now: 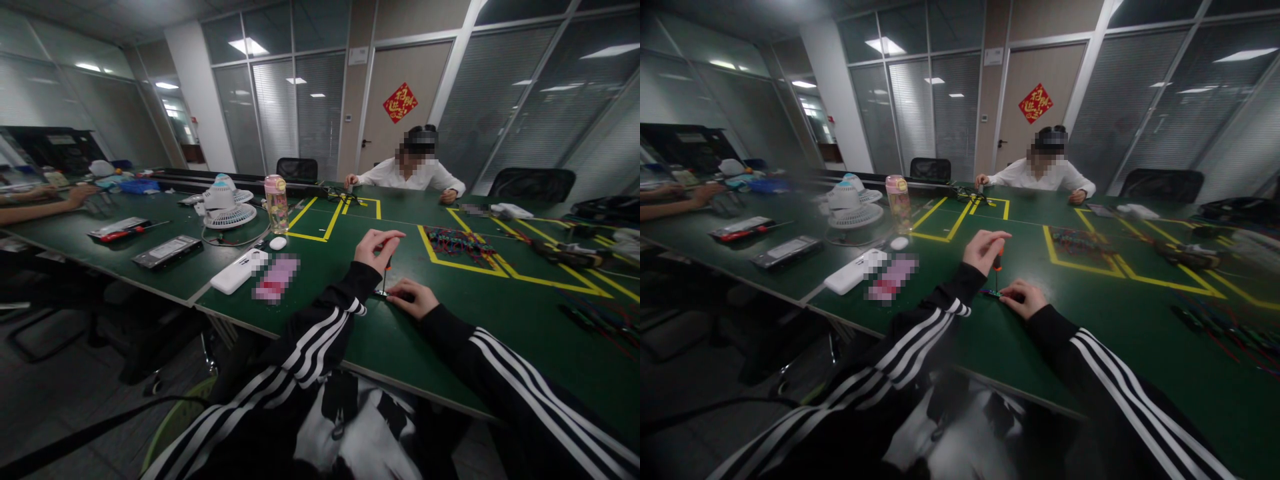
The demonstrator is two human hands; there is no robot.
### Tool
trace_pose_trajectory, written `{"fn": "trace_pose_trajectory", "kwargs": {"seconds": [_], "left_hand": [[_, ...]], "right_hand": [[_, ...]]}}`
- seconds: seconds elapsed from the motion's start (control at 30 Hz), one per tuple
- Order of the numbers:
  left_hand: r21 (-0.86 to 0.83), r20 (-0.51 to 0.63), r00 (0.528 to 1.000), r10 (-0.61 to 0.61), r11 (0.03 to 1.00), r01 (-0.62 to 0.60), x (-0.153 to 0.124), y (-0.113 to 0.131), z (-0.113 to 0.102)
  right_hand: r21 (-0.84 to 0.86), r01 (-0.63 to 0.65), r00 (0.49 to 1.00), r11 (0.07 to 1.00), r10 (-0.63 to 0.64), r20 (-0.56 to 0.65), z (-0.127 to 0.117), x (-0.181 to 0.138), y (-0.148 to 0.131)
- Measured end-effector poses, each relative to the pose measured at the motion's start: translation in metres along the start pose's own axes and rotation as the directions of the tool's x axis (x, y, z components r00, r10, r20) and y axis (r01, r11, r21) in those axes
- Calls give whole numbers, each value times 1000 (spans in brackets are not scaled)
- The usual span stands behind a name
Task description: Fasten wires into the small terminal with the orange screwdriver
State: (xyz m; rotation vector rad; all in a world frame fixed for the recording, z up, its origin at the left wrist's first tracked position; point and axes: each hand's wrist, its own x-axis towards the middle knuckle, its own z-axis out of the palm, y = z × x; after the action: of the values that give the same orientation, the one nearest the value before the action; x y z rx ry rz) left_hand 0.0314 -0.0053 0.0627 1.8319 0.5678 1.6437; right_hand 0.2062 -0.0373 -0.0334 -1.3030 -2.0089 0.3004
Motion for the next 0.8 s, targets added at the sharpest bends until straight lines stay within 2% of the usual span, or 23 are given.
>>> {"fn": "trace_pose_trajectory", "kwargs": {"seconds": [0.2,0.27,0.47,0.67,0.8], "left_hand": [[-193,53,998,-12,981,22,-1,-7,5],[-175,45,999,-16,984,24,-1,-9,4],[56,-9,1000,24,998,-24,0,-6,-4],[-118,50,999,14,993,-8,-2,-6,-1],[-54,24,1000,-9,998,11,-1,-6,-3]], "right_hand": [[-1,9,1000,1000,-9,6,1,1,4],[-8,7,1000,1000,-7,10,2,2,6],[-45,-16,1000,999,15,-9,6,3,4],[-58,-27,1000,998,27,-5,7,3,3],[-55,-28,1000,998,28,-4,8,4,5]]}}
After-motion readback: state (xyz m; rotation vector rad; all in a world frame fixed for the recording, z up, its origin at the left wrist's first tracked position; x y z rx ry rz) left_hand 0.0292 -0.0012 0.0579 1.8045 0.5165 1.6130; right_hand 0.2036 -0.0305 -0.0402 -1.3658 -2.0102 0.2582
